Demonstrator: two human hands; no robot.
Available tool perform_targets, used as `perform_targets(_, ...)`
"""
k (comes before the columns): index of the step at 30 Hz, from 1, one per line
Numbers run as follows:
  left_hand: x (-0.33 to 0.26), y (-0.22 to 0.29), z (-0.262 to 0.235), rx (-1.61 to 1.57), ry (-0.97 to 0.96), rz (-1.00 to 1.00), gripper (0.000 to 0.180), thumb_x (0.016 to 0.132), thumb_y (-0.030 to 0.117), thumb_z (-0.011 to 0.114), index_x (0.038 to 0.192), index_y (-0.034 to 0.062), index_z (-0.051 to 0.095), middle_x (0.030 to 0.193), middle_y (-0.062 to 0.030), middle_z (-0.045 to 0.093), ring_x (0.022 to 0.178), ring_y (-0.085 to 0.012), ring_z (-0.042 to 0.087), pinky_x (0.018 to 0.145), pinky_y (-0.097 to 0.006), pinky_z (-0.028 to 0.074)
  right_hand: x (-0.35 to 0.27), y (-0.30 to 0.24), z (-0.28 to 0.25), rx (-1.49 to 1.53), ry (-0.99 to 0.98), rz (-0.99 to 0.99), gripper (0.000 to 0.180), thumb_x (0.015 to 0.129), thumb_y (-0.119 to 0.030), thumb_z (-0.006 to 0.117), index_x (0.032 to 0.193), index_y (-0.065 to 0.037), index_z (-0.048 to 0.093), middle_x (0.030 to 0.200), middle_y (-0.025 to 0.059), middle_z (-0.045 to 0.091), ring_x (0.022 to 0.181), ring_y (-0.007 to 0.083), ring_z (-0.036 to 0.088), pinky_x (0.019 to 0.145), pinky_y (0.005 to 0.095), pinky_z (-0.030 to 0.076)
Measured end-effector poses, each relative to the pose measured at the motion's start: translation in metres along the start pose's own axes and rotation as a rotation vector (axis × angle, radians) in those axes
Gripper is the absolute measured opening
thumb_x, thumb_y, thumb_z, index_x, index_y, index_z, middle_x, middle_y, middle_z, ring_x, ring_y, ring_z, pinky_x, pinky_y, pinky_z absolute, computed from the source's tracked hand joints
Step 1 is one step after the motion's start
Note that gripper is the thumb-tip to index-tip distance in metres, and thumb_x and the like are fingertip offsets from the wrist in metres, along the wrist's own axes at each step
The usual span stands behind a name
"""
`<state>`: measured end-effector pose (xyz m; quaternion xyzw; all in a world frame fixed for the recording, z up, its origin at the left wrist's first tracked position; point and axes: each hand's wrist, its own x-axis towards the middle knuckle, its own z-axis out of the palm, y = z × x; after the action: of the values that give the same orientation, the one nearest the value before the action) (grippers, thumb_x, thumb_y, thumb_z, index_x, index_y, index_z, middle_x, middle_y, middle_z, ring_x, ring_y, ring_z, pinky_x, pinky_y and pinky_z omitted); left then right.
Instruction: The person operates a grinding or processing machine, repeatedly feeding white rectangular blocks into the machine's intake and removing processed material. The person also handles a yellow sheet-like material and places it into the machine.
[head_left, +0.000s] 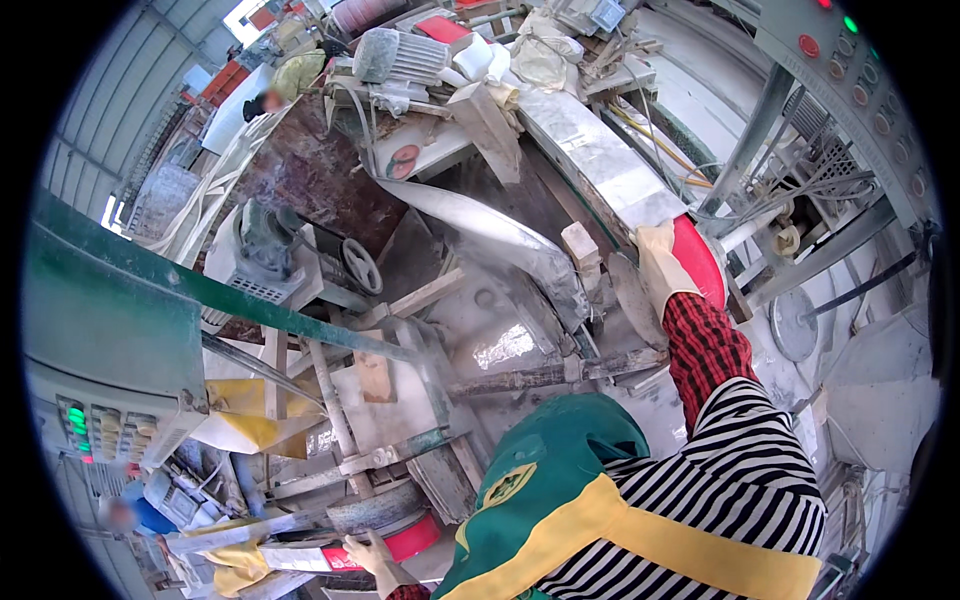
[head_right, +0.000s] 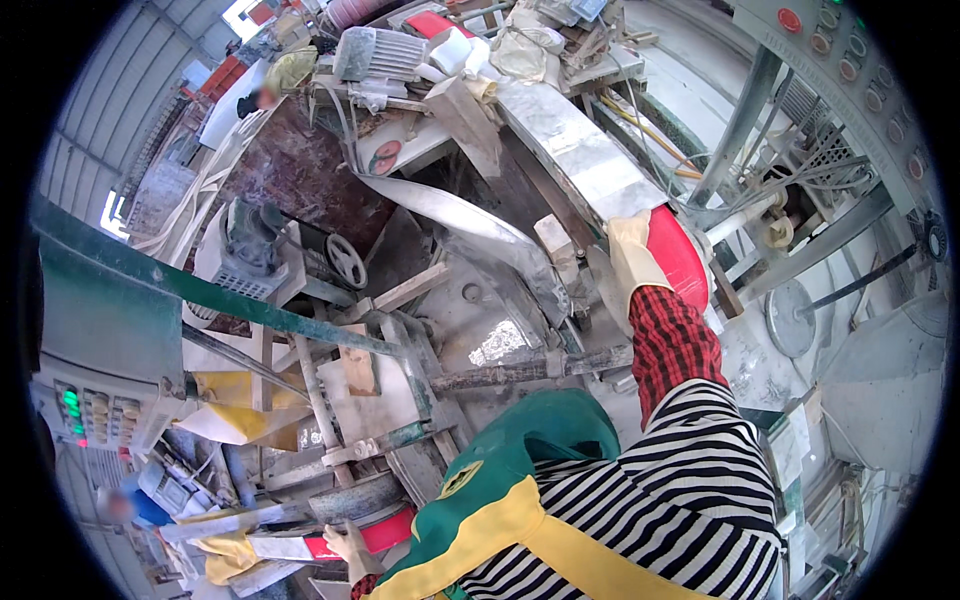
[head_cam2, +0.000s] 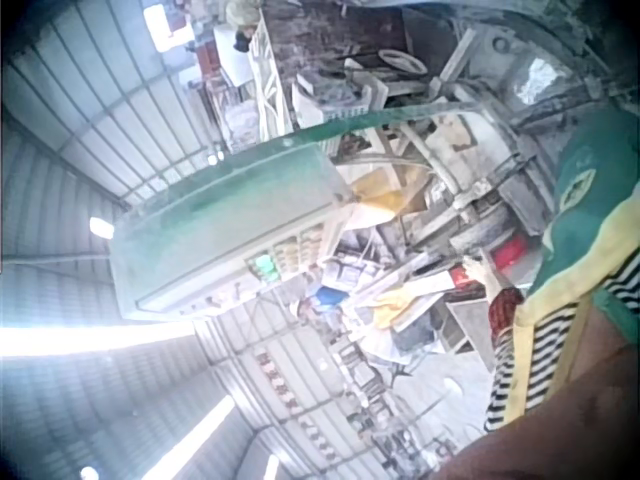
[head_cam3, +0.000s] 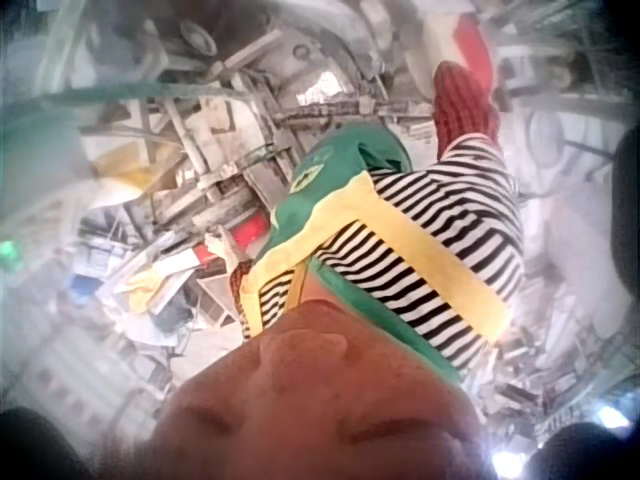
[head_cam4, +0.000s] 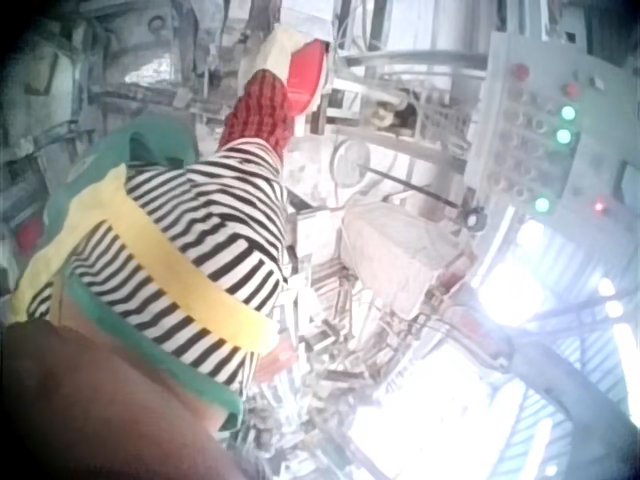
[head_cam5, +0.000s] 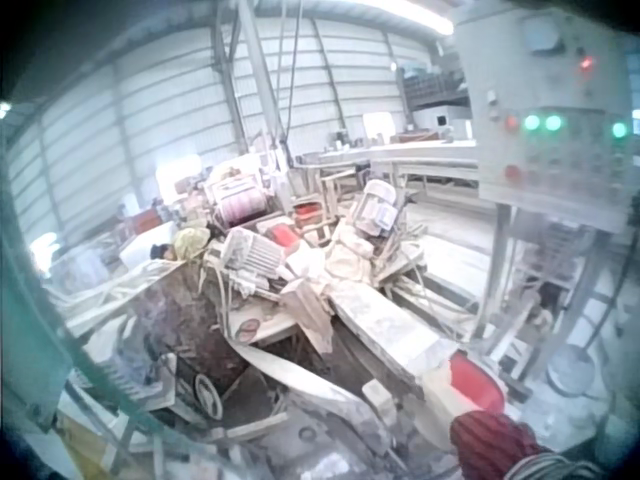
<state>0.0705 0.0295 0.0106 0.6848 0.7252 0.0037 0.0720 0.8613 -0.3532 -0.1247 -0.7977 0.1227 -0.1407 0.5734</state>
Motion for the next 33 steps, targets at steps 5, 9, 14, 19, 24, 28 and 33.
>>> perform_targets(5, -0.018, -0.052, 0.035, 0.158, 0.067, -0.065, 0.076, 0.087, 0.045, 0.064, 0.146, 0.0096, 0.032, 0.153, -0.0252, 0.025, 0.136, -0.0490, 0.026, 0.113, -0.050, 0.028, -0.030, -0.061, -0.007, -0.098, -0.362, 0.278, 0.040, 0.078, -0.016, 0.067, 0.111, 0.000, 0.053, 0.078, 0.0163, 0.064, 0.062, 0.0238, 0.065, 0.051, 0.0375, 0.053)
perform_targets(9, -0.036, 0.010, 0.010, 0.115, 0.084, -0.064, 0.075, 0.088, 0.045, 0.062, 0.146, 0.0089, 0.033, 0.154, -0.0224, 0.025, 0.138, -0.0458, 0.026, 0.114, -0.049, 0.027, -0.022, -0.052, -0.039, 0.060, -0.071, 0.099, 0.057, 0.084, -0.017, 0.065, 0.135, 0.002, 0.045, 0.102, 0.0207, 0.064, 0.086, 0.0269, 0.067, 0.071, 0.0366, 0.057)
perform_targets(14, -0.037, 0.013, -0.016, -0.184, 0.083, -0.190, 0.074, 0.087, 0.036, 0.068, 0.146, 0.0072, 0.035, 0.143, -0.0244, 0.044, 0.128, -0.0416, 0.045, 0.105, -0.046, 0.039, -0.034, -0.064, -0.051, 0.948, -0.339, 0.448, 0.055, 0.092, -0.003, 0.057, 0.142, -0.002, 0.036, 0.134, 0.0203, 0.051, 0.112, 0.0319, 0.058, 0.093, 0.0410, 0.053)
perform_targets(19, -0.002, -0.031, -0.039, -0.135, 0.357, -0.199, 0.086, 0.082, 0.039, 0.073, 0.147, 0.0048, 0.029, 0.143, -0.0238, 0.042, 0.128, -0.0403, 0.044, 0.107, -0.047, 0.038, -0.126, -0.093, -0.014, 0.621, -0.386, 0.166, 0.046, 0.087, -0.005, 0.067, 0.129, 0.005, 0.051, 0.089, 0.0070, 0.066, 0.072, 0.0142, 0.062, 0.063, 0.0266, 0.052)
perform_targets(24, 0.036, -0.060, -0.055, -0.328, 0.277, -0.399, 0.098, 0.078, 0.049, 0.075, 0.152, 0.0109, 0.023, 0.155, -0.0177, 0.023, 0.140, -0.0388, 0.024, 0.113, -0.050, 0.030, -0.243, -0.086, -0.024, 0.532, -0.818, 0.229, 0.040, 0.087, -0.012, 0.068, 0.124, -0.001, 0.059, 0.097, 0.0088, 0.070, 0.071, 0.0102, 0.063, 0.063, 0.0247, 0.053)
perform_targets(28, 0.050, -0.053, -0.070, -0.420, 0.206, -0.502, 0.097, 0.080, 0.057, 0.069, 0.151, 0.0091, 0.023, 0.149, -0.0213, 0.035, 0.132, -0.0377, 0.041, 0.111, -0.046, 0.035, -0.276, -0.049, -0.047, 0.376, -0.905, 0.302, 0.042, 0.088, -0.012, 0.065, 0.128, -0.002, 0.057, 0.101, 0.0113, 0.068, 0.074, 0.0122, 0.063, 0.065, 0.0268, 0.055)
perform_targets(33, 0.055, -0.074, -0.048, -0.307, 0.212, -0.317, 0.077, 0.091, 0.048, 0.059, 0.145, 0.0008, 0.032, 0.139, -0.0253, 0.045, 0.123, -0.0395, 0.048, 0.104, -0.046, 0.040, -0.270, -0.033, -0.069, 0.260, -0.941, 0.341, 0.044, 0.086, -0.012, 0.064, 0.128, -0.001, 0.055, 0.095, 0.0092, 0.066, 0.070, 0.0120, 0.061, 0.063, 0.0274, 0.054)
